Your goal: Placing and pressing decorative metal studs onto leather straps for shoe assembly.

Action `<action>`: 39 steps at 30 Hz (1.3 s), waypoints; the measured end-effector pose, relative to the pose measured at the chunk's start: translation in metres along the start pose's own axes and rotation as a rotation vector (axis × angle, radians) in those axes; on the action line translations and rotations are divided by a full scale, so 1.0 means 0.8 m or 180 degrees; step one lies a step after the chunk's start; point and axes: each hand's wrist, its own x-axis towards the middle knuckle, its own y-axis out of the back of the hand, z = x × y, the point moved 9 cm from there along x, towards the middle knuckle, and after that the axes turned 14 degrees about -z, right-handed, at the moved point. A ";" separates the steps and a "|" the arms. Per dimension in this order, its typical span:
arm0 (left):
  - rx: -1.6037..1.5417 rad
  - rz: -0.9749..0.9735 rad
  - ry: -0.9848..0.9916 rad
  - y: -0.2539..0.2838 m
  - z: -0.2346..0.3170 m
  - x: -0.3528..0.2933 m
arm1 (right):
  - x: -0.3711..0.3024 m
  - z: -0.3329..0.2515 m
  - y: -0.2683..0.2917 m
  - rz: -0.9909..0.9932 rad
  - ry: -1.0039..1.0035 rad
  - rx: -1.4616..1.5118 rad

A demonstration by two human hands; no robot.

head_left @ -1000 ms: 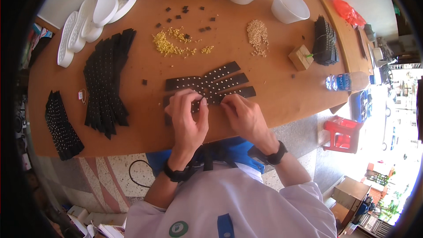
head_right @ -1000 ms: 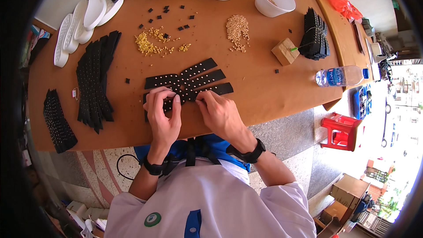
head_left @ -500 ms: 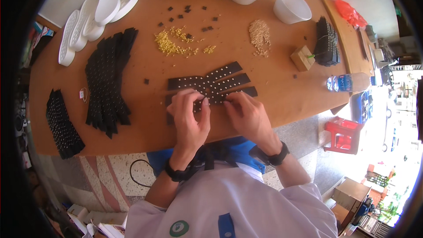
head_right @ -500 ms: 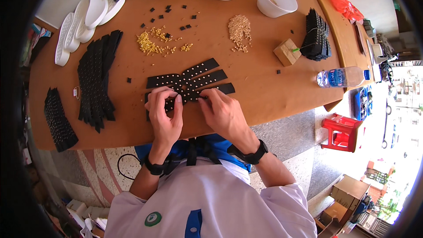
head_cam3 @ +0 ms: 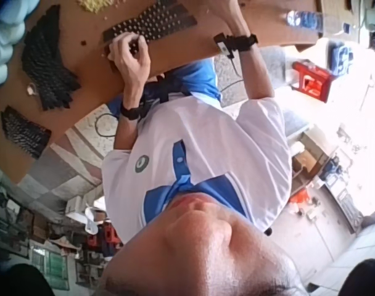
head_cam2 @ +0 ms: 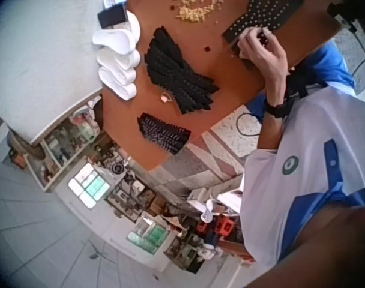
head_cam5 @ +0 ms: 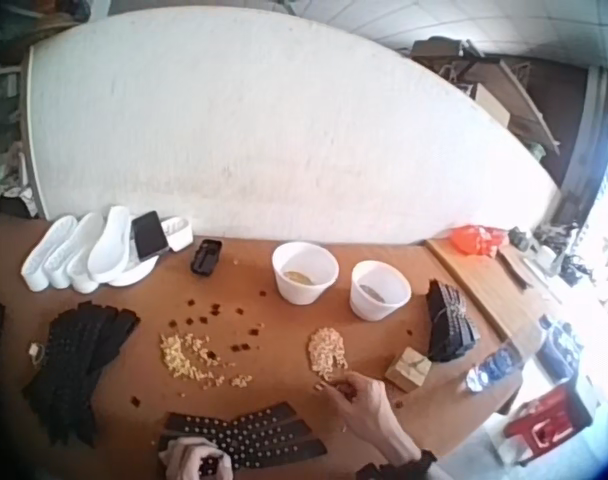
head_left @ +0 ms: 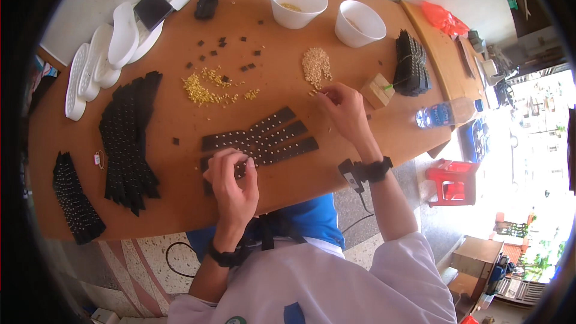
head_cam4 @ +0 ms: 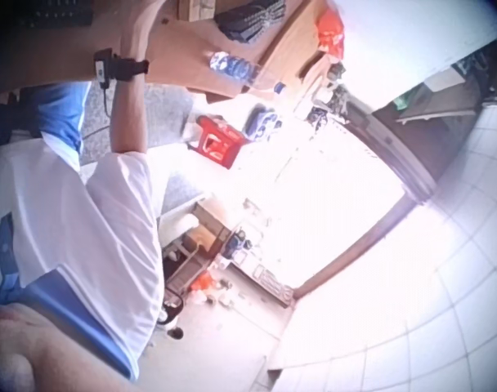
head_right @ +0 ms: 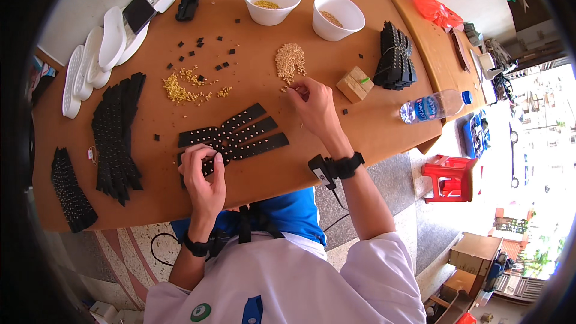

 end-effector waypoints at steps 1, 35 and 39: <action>-0.0001 0.0003 0.0015 0.000 -0.001 0.000 | 0.006 0.004 -0.005 -0.0082 -0.0065 0.0013; -0.0058 -0.0001 0.0027 -0.002 -0.005 0.001 | -0.119 -0.092 -0.094 -0.0474 0.0762 0.0049; -0.0005 0.0012 0.0014 0.000 -0.003 0.001 | -0.122 -0.093 -0.105 -0.0473 0.0851 -0.0186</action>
